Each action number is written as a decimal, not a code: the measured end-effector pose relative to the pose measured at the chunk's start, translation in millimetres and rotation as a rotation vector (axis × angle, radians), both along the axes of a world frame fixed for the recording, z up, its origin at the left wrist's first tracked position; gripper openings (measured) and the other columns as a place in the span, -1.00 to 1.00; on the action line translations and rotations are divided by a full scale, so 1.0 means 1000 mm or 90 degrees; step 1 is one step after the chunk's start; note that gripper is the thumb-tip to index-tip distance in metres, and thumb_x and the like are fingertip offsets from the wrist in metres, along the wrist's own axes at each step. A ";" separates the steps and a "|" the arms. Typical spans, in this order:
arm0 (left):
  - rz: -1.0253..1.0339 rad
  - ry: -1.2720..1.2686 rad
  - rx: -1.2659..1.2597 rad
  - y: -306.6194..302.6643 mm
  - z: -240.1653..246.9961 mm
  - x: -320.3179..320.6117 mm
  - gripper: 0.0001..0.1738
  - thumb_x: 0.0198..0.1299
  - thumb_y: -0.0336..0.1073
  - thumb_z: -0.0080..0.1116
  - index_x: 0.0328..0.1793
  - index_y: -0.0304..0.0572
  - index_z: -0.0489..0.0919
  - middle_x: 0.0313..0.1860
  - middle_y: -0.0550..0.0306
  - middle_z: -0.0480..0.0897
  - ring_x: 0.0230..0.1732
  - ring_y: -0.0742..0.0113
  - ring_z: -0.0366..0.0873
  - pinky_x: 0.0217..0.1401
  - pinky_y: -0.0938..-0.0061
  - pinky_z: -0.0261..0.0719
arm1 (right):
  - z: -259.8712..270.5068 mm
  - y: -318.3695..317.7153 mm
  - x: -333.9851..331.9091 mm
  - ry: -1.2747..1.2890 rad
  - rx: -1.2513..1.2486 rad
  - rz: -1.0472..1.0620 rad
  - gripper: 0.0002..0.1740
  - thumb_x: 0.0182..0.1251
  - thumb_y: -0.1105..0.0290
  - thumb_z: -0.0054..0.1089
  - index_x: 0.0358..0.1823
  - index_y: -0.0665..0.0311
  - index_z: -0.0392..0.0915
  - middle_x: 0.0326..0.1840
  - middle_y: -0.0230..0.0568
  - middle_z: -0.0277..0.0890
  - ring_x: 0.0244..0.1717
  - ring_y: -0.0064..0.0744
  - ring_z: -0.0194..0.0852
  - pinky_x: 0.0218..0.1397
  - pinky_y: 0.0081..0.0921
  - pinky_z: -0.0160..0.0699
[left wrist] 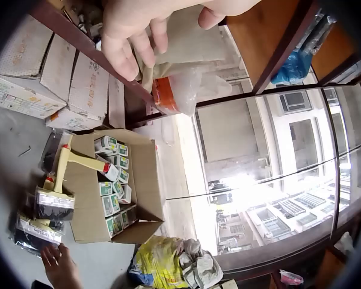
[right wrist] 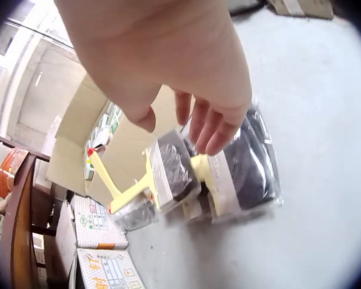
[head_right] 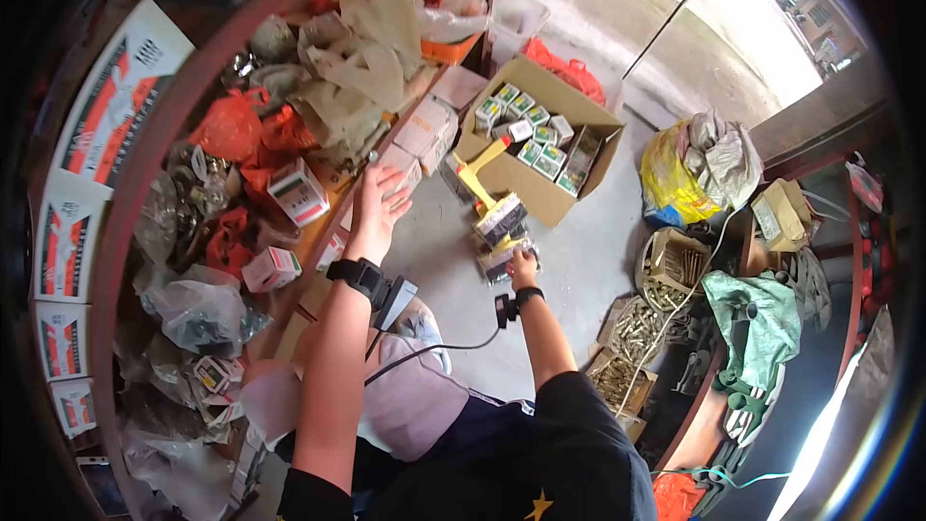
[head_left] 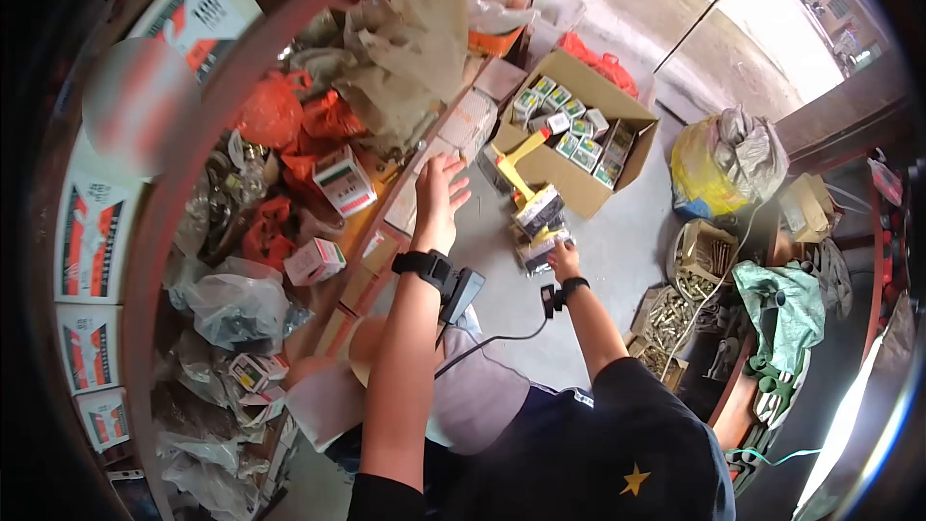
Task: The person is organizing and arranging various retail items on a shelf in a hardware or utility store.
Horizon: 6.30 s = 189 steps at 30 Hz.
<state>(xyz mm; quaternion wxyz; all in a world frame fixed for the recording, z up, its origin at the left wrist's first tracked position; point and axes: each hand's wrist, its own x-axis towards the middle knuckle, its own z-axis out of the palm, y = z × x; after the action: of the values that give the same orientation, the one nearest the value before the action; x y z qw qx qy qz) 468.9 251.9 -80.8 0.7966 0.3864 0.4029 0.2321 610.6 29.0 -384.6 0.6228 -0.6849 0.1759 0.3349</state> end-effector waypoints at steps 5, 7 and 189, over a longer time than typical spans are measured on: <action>0.034 -0.005 0.038 -0.004 0.013 0.008 -0.58 0.03 -0.07 -0.20 -0.10 -0.22 0.31 -0.07 0.02 0.42 -0.13 0.22 0.36 -0.09 0.39 0.29 | -0.015 0.043 0.009 0.025 -0.032 -0.042 -0.57 -0.05 0.20 0.15 -0.22 0.32 0.29 -0.38 -0.24 0.31 -0.51 -0.46 0.29 -0.57 -0.52 0.31; 0.054 0.002 0.029 -0.002 0.015 0.011 -0.60 0.02 -0.09 -0.21 -0.11 -0.22 0.32 -0.08 0.02 0.42 -0.14 0.24 0.36 -0.09 0.39 0.29 | -0.018 0.062 0.008 -0.055 -0.123 -0.068 -0.54 -0.08 0.22 0.19 -0.22 0.38 0.31 -0.35 -0.18 0.35 -0.41 -0.37 0.34 -0.45 -0.46 0.37; -0.131 -0.367 0.042 -0.039 0.069 -0.024 -0.40 0.08 0.16 -0.26 0.15 -0.02 0.25 0.16 0.17 0.24 0.11 0.20 0.13 0.14 0.30 0.09 | 0.633 0.264 -0.032 -1.063 0.220 0.627 -0.52 -0.19 0.20 0.28 -0.26 0.38 0.42 -0.45 -0.11 0.49 -0.44 -0.35 0.49 -0.35 -0.53 0.41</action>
<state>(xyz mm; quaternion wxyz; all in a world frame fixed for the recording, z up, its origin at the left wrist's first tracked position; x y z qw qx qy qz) 444.9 213.2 -12.3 0.8843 0.3691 0.1112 0.2635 578.4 293.0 248.8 0.4292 -0.5975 -0.6772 -0.0134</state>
